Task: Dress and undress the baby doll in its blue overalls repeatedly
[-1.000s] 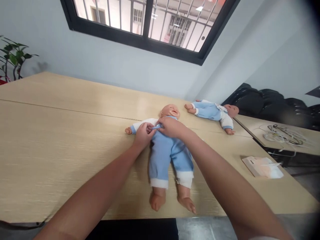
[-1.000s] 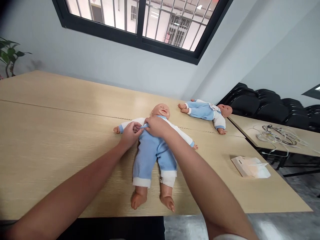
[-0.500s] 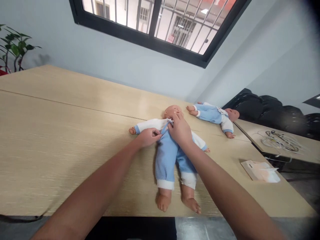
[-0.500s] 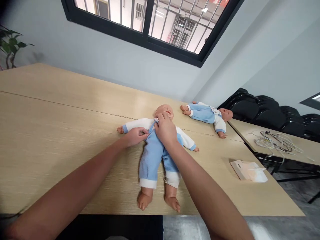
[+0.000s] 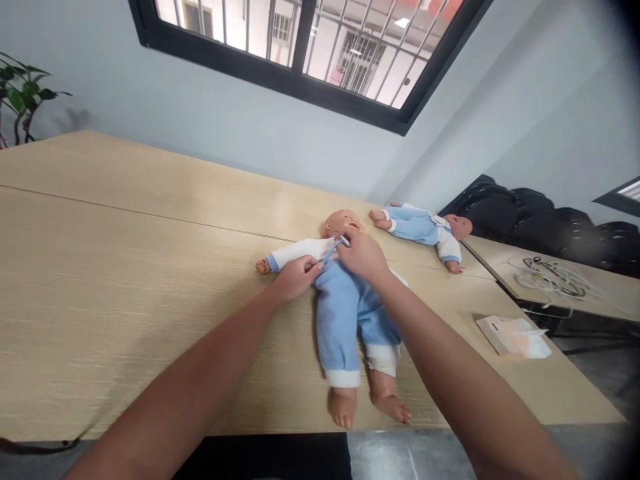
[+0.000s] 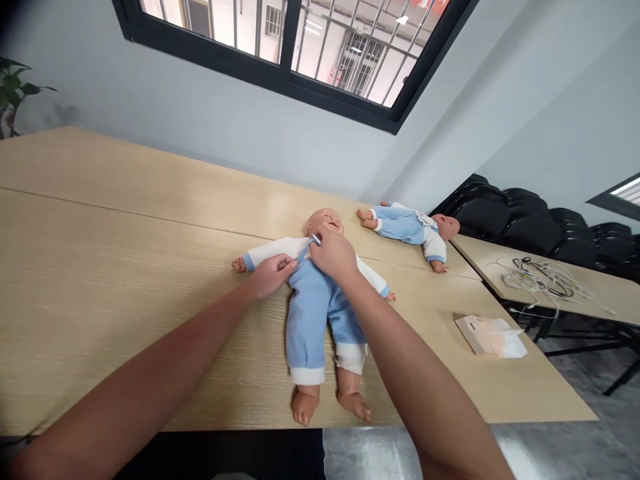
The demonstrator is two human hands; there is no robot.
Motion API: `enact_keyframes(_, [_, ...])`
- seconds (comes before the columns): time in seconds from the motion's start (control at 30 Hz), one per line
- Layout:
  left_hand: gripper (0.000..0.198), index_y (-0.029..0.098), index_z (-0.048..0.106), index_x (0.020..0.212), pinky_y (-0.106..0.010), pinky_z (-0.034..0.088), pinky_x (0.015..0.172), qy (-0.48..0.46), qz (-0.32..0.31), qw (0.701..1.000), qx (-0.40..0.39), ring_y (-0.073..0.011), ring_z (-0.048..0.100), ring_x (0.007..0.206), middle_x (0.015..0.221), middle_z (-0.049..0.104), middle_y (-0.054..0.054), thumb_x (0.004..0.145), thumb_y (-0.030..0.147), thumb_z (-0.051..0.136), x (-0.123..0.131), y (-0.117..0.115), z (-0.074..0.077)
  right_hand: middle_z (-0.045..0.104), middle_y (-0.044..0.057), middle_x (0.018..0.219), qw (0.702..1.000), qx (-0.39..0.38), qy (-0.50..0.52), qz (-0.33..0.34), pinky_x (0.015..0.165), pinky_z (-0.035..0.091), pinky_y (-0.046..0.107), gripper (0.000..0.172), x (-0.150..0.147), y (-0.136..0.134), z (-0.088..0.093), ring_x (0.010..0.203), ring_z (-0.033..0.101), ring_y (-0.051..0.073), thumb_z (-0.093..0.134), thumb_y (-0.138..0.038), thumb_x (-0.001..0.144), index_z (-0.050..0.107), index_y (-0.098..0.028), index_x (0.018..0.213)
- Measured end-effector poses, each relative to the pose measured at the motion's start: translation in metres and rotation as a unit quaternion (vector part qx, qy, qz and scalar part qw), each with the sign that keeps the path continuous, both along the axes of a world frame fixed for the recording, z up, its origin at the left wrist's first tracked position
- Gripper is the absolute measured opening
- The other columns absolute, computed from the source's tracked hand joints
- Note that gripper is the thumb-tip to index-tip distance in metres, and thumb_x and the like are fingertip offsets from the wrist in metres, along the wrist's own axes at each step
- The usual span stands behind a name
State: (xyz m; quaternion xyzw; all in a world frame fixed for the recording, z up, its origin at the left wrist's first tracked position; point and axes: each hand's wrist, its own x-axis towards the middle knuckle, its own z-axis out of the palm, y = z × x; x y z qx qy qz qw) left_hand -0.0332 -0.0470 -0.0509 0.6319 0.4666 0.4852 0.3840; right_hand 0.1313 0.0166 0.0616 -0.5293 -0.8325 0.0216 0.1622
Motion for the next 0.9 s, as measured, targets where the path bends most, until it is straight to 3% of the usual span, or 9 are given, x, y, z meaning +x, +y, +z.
enact_keyframes(0.17, [0.026,0.019,0.064,0.102,-0.030,0.049,0.080,-0.044,0.018,0.998,0.034,-0.0187,0.062,0.090,0.101,0.069,-0.005,0.091,0.043,0.064,0.004,0.006,-0.005,0.073,0.007,0.098,0.987,-0.083,0.001,0.137,0.074,0.044,0.031,0.035,0.009,-0.002,0.021,0.085,0.063,0.023,0.060,-0.019,0.078,0.069,-0.018,0.112])
enact_keyframes(0.3, [0.017,0.019,0.064,0.096,-0.028,0.050,0.076,-0.065,0.072,0.994,0.040,-0.0167,0.062,0.083,0.095,0.069,-0.004,0.090,0.035,0.064,0.007,0.008,-0.006,0.070,0.005,0.096,0.974,-0.111,-0.014,0.198,0.073,0.043,0.030,0.030,0.009,-0.005,0.036,0.082,0.061,0.020,0.062,-0.020,0.077,0.069,-0.019,0.106])
enact_keyframes(0.53, [0.009,0.021,0.059,0.093,-0.031,0.049,0.079,-0.080,0.196,0.976,0.041,-0.0185,0.065,0.084,0.092,0.069,-0.004,0.092,0.030,0.060,0.006,0.013,-0.006,0.068,0.005,0.091,0.976,-0.085,-0.029,0.199,0.071,0.041,0.030,0.020,0.014,-0.002,0.028,0.082,0.058,0.021,0.062,-0.022,0.079,0.068,-0.019,0.098])
enact_keyframes(0.73, [0.010,0.023,0.056,0.084,-0.030,0.046,0.071,0.011,0.220,0.974,0.060,-0.0167,0.060,0.073,0.083,0.066,0.000,0.084,0.020,0.065,0.003,0.008,-0.001,0.065,0.008,0.102,0.979,-0.038,0.021,0.198,0.082,0.044,0.034,0.023,0.020,0.000,0.022,0.092,0.057,0.023,0.063,-0.022,0.077,0.066,-0.019,0.100])
enact_keyframes(0.9, [0.013,0.023,0.058,0.089,-0.030,0.045,0.074,0.050,0.227,0.968,0.098,-0.0166,0.058,0.075,0.088,0.064,-0.001,0.082,0.014,0.064,0.006,0.005,0.001,0.069,0.009,0.103,0.971,-0.097,0.051,0.211,0.087,0.047,0.035,0.031,0.005,0.006,0.034,0.097,0.060,0.024,0.051,-0.043,0.097,0.069,-0.018,0.101])
